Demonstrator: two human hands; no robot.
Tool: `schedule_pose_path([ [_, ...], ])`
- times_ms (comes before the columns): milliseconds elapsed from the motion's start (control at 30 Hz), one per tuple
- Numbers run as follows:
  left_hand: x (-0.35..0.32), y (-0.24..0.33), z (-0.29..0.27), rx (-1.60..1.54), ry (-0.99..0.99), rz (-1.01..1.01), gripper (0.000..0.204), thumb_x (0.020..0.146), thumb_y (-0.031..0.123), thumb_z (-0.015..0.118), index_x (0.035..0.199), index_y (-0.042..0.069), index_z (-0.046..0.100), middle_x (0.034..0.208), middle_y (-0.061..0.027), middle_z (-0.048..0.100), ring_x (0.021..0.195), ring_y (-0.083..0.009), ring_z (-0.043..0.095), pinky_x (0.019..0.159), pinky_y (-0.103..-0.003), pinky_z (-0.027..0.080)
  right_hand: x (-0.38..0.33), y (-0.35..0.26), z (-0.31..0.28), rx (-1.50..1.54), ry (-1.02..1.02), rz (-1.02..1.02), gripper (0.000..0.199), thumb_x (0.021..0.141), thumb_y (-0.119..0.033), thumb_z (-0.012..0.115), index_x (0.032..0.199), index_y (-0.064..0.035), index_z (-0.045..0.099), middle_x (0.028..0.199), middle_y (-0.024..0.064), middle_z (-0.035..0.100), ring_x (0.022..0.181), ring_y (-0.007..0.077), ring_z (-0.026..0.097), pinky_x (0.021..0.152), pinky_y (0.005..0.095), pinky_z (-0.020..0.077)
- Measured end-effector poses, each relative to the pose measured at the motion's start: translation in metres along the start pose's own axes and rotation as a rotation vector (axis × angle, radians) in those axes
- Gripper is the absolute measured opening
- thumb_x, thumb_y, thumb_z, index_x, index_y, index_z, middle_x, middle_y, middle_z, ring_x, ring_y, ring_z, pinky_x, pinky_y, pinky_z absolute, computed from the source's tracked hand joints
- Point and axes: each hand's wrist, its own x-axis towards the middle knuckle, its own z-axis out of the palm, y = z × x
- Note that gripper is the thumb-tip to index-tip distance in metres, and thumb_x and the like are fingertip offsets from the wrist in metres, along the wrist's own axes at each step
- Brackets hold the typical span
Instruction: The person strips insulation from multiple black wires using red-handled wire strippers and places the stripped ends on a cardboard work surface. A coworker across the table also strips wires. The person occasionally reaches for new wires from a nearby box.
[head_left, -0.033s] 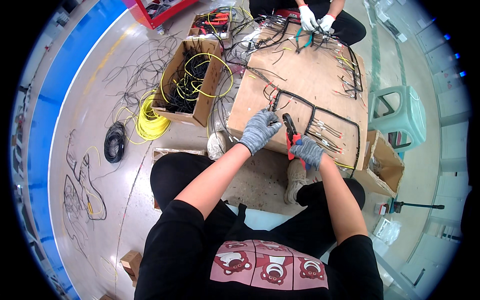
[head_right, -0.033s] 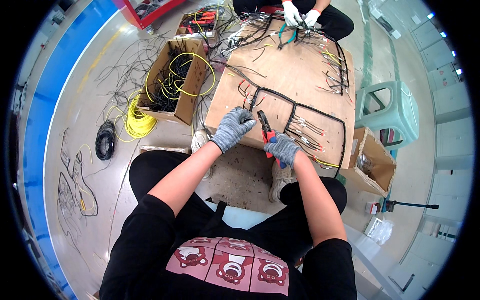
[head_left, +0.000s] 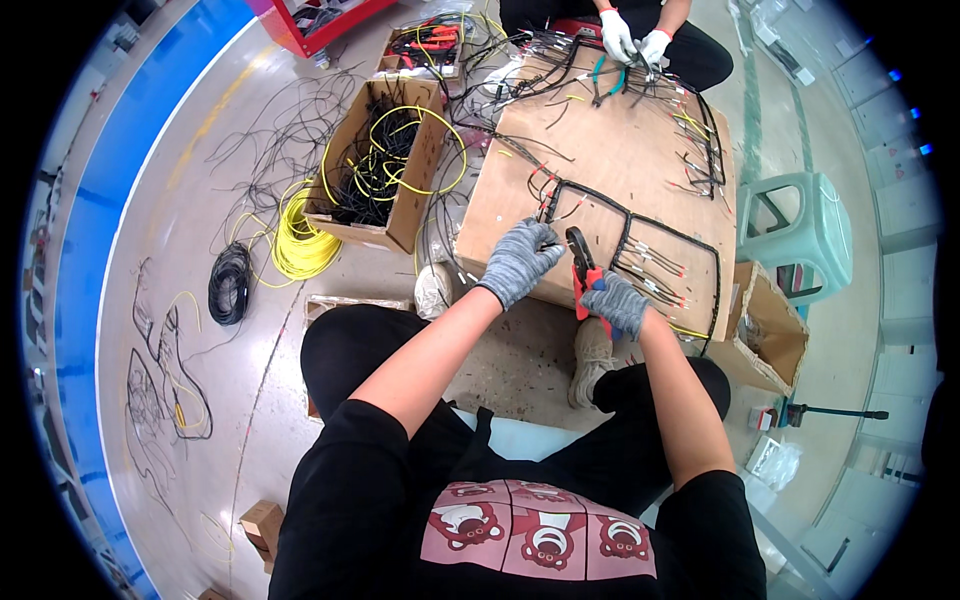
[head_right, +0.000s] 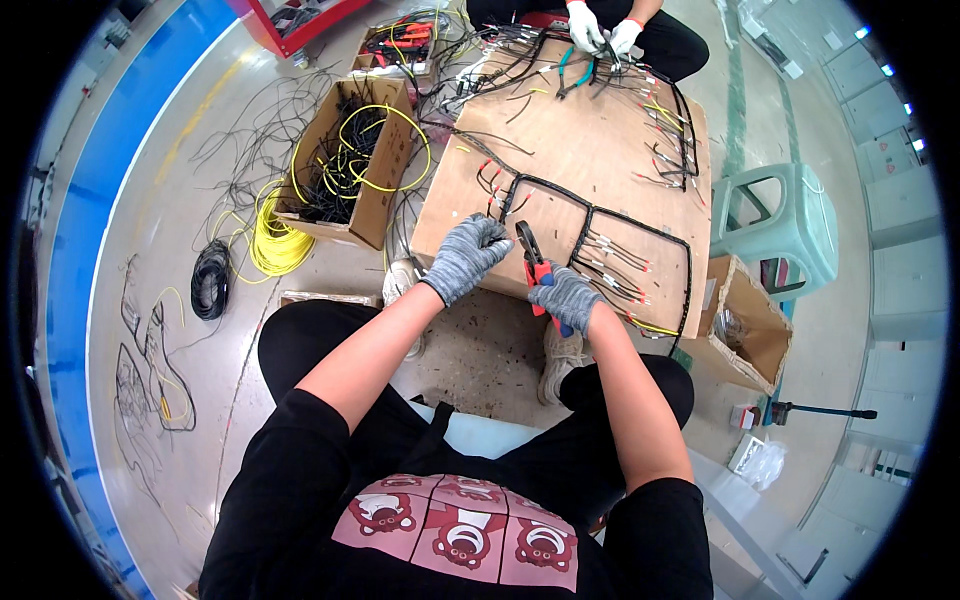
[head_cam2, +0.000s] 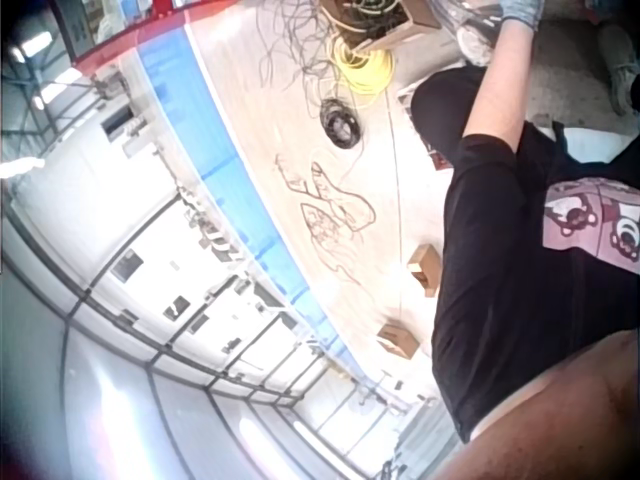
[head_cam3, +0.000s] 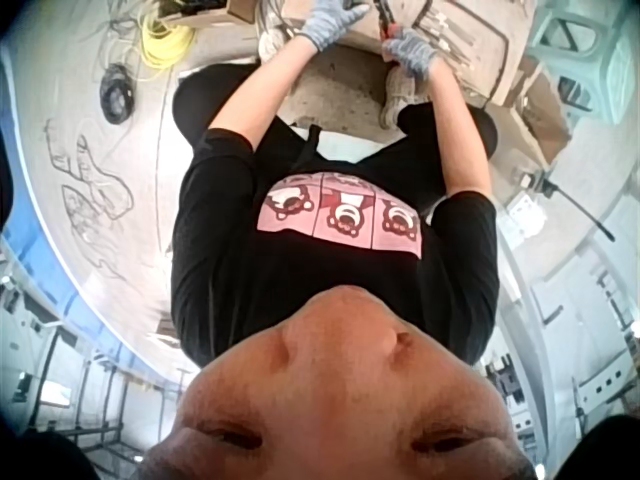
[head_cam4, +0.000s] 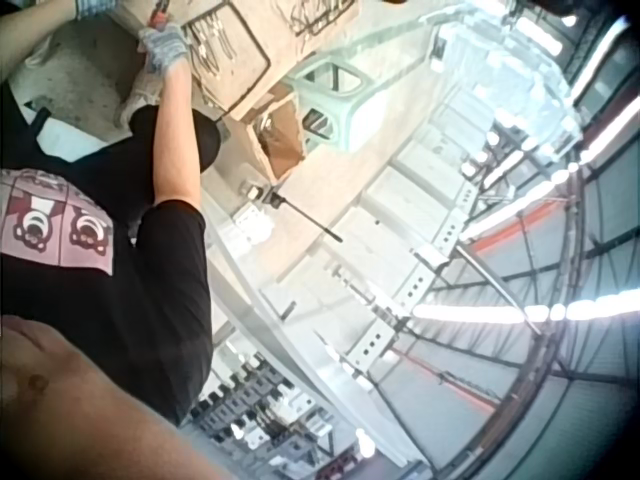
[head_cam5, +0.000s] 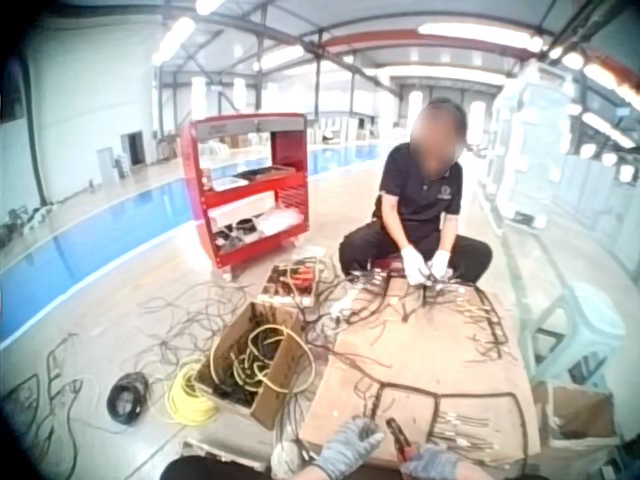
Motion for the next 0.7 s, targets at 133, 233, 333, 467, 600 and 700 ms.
schedule_pose_path([
  [133, -0.001, 0.005, -0.005, 0.067, -0.017, 0.012, 0.023, 0.076, 0.018, 0.066, 0.087, -0.001, 0.06, 0.081, -0.0124, 0.057, 0.075, -0.024, 0.058, 0.069, -0.032, 0.046, -0.004, -0.009, 0.0, -0.055, 0.034, 0.013, 0.036, 0.073, -0.025, 0.062, 0.094, 0.0016, 0.052, 0.074, 0.0132, 0.058, 0.067, 0.023, 0.054, 0.065, 0.0348, 0.0451],
  [233, -0.001, 0.002, -0.003, 0.043, 0.017, 0.04, 0.022, 0.075, 0.018, 0.067, 0.086, 0.0, 0.06, 0.08, -0.0124, 0.057, 0.073, -0.0246, 0.057, 0.068, -0.033, 0.046, -0.002, -0.003, 0.001, 0.014, 0.03, 0.005, 0.035, 0.073, -0.025, 0.062, 0.095, 0.0017, 0.053, 0.075, 0.013, 0.058, 0.067, 0.0222, 0.054, 0.065, 0.0344, 0.0451],
  [333, -0.002, 0.003, -0.003, 0.028, 0.026, 0.033, 0.021, 0.075, 0.018, 0.067, 0.085, 0.0, 0.06, 0.08, -0.0122, 0.056, 0.073, -0.0246, 0.057, 0.068, -0.033, 0.046, -0.001, -0.001, 0.001, 0.03, 0.021, -0.004, 0.035, 0.072, -0.024, 0.062, 0.094, 0.0018, 0.053, 0.076, 0.0126, 0.057, 0.068, 0.0215, 0.053, 0.065, 0.034, 0.045],
  [467, -0.001, 0.005, -0.004, 0.042, 0.007, 0.026, 0.021, 0.076, 0.018, 0.066, 0.085, 0.001, 0.061, 0.08, -0.0121, 0.056, 0.074, -0.0249, 0.057, 0.069, -0.033, 0.046, 0.011, 0.019, 0.004, 0.087, 0.01, -0.058, 0.037, 0.072, -0.025, 0.063, 0.094, 0.002, 0.053, 0.076, 0.0122, 0.057, 0.068, 0.0209, 0.053, 0.065, 0.0337, 0.0449],
  [600, 0.0, 0.001, -0.003, 0.039, 0.025, 0.042, 0.02, 0.076, 0.018, 0.066, 0.085, 0.001, 0.06, 0.08, -0.0124, 0.056, 0.075, -0.0256, 0.057, 0.07, -0.033, 0.046, 0.012, 0.023, 0.004, 0.137, -0.011, -0.066, 0.035, 0.071, -0.023, 0.064, 0.095, 0.0017, 0.053, 0.076, 0.0103, 0.058, 0.068, 0.0191, 0.053, 0.065, 0.0328, 0.045],
  [700, -0.001, 0.001, -0.004, 0.015, 0.043, 0.017, 0.02, 0.075, 0.023, 0.064, 0.079, 0.003, 0.06, 0.08, -0.0151, 0.058, 0.08, -0.0314, 0.056, 0.072, -0.039, 0.046, -0.003, 0.003, 0.003, 0.291, -0.013, -0.071, 0.033, 0.072, -0.02, 0.064, 0.095, 0.0012, 0.054, 0.076, 0.0083, 0.058, 0.068, 0.0172, 0.053, 0.064, 0.032, 0.0451],
])
